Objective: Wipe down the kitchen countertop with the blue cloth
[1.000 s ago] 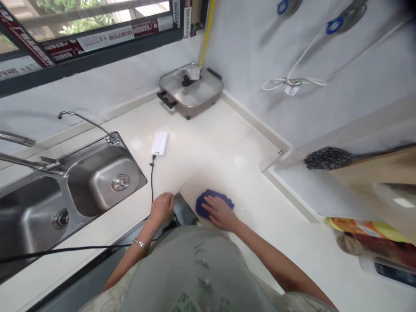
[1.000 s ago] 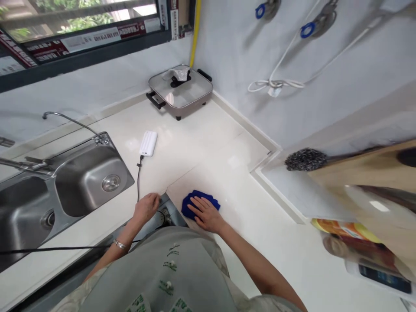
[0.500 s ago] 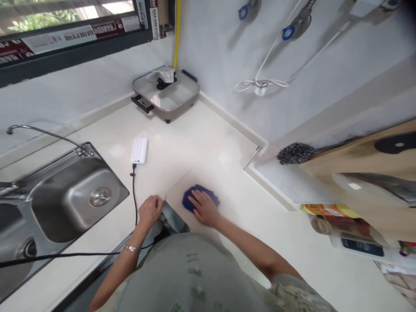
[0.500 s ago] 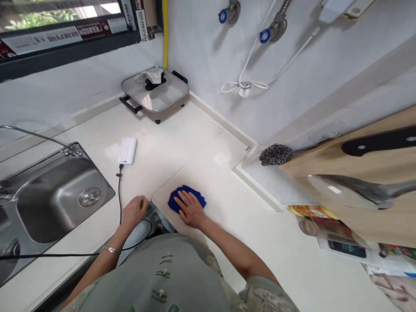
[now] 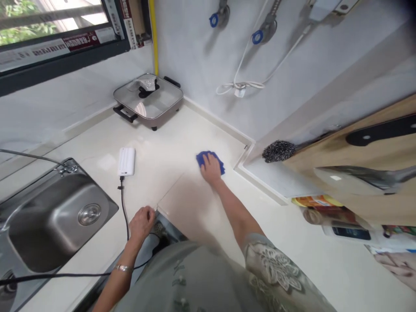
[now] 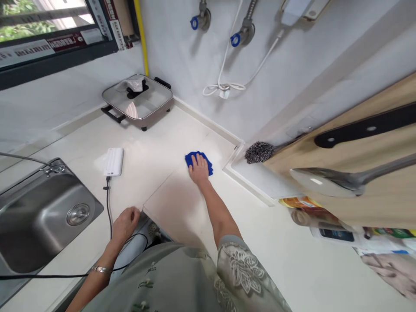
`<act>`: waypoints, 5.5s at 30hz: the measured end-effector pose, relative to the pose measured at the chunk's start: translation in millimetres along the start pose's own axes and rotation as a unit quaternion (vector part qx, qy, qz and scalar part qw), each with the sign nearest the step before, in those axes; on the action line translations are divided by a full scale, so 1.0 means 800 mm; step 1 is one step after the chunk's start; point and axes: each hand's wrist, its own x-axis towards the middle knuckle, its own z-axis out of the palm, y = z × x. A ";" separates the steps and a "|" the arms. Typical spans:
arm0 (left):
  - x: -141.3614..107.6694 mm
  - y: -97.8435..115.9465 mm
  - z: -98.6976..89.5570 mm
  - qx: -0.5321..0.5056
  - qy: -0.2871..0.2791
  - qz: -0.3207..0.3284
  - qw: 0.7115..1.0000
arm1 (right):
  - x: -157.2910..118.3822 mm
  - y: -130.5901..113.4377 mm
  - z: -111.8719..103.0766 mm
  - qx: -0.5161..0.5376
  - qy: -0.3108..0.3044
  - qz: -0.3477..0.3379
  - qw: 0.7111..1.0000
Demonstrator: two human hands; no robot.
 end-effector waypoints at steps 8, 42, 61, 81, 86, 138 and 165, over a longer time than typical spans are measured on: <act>0.006 0.002 -0.007 0.008 -0.010 -0.008 1.000 | -0.123 0.065 -0.019 -0.062 0.035 0.067 0.995; 0.011 0.031 -0.020 0.063 -0.048 -0.065 0.995 | -0.129 0.045 -0.034 -0.104 0.079 0.293 0.947; 0.013 0.011 -0.003 0.056 -0.039 -0.033 0.997 | -0.047 0.023 -0.009 -0.040 0.001 -0.028 0.999; 0.005 -0.019 0.035 0.074 0.006 0.005 0.997 | 0.285 -0.082 0.086 -0.034 0.005 0.021 0.999; 0.003 -0.017 0.034 0.066 0.009 0.009 0.998 | 0.245 -0.187 0.090 -0.005 -0.036 -0.082 0.996; 0.016 -0.052 0.049 -0.158 -0.122 0.020 0.980 | 0.320 -0.411 0.174 -0.025 -0.106 -0.260 0.959; 0.023 -0.046 0.032 -0.195 -0.116 0.017 0.974 | 0.185 -0.542 0.152 0.048 -0.359 -0.645 0.673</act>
